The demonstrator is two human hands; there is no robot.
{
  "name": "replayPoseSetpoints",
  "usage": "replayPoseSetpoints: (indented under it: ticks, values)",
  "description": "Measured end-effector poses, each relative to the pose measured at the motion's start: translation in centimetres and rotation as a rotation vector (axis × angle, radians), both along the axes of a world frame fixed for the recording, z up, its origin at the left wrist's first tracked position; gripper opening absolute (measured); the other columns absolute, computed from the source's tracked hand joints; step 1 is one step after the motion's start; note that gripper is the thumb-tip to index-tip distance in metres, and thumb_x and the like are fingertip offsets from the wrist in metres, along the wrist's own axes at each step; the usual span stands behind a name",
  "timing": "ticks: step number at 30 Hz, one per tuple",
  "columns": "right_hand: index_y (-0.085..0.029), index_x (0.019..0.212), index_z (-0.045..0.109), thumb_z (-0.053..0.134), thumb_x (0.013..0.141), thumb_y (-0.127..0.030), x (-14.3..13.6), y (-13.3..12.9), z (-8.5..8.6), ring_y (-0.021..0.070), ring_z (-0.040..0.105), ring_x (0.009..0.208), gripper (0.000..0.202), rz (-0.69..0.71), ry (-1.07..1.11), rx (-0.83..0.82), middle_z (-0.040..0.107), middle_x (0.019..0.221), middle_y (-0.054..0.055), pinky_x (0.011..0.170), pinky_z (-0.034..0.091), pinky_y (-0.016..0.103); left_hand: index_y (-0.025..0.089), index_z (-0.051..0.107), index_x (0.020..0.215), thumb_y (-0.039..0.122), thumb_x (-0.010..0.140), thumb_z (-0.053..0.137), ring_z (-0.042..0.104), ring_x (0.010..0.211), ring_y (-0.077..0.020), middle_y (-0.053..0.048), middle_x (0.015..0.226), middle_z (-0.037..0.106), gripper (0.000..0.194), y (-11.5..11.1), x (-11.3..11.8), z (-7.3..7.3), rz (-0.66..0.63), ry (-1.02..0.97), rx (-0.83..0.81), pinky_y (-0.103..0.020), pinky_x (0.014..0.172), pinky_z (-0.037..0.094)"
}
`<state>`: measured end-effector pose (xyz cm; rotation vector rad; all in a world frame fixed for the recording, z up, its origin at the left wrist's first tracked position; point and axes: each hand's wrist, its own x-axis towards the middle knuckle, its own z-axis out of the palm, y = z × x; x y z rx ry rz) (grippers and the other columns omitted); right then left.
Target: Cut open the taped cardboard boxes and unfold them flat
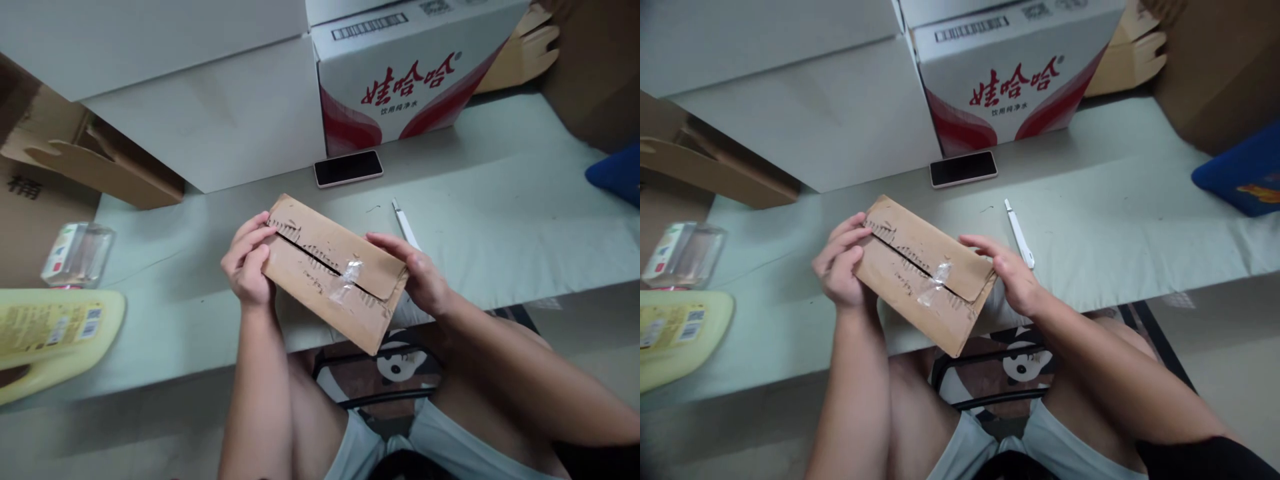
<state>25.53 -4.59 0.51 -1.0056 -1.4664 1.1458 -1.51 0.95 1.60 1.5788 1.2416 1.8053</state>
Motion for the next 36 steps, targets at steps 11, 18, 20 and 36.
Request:
replayPoseSetpoints:
  ticks: [11, 18, 20, 36]
  values:
    - [-0.023, 0.148, 0.050, 0.050, 0.090, -0.040, 3.5, 2.5, 0.5, 0.0313, 0.065, 0.088, 0.061, -0.267, -1.233, -0.294, 0.068, 0.115, 0.017, 0.064, 0.046, 0.036, 0.022, 0.079, 0.089, 0.015, 0.073, 0.053, 0.070, 0.114, -0.0249, -0.004, 0.113, 0.077, 0.032, 0.1, -0.1, -0.5, 0.026, 0.035, 0.008, -0.046, 0.108, 0.052]
    - [-0.026, 0.128, 0.064, 0.046, 0.085, -0.027, 3.5, 2.9, 0.9, 0.0191, 0.057, 0.060, 0.047, -0.304, -0.728, -0.407, 0.068, 0.077, 0.003, 0.059, 0.043, 0.031, 0.019, 0.071, 0.110, 0.022, 0.084, 0.056, 0.072, 0.105, -0.0217, -0.007, 0.112, 0.076, 0.030, 0.0, 0.8, -0.8, 0.109, -0.033, 0.092, -0.040, 0.097, 0.056]
    - [-0.025, 0.107, 0.068, 0.047, 0.081, -0.027, 3.4, 2.8, 1.3, 0.0173, 0.057, 0.059, 0.034, -0.296, -0.317, -0.376, 0.063, 0.073, 0.002, 0.058, 0.046, 0.031, 0.019, 0.071, 0.105, 0.025, 0.086, 0.055, 0.071, 0.106, -0.0219, -0.007, 0.110, 0.075, 0.026, 0.1, 0.8, -0.9, 0.102, -0.026, 0.123, -0.040, 0.097, 0.055]
    - [-0.028, 0.097, 0.074, 0.062, 0.091, -0.044, 0.1, -2.6, 7.1, 0.0166, 0.049, 0.052, 0.021, -0.195, 0.179, 0.309, 0.058, 0.064, 0.001, 0.048, 0.037, 0.033, 0.021, 0.062, 0.077, 0.037, 0.086, 0.061, 0.065, 0.095, -0.0208, -0.006, 0.093, 0.065, 0.019, 0.1, 0.6, -0.2, 0.147, 0.066, 0.106, -0.040, 0.093, 0.053]
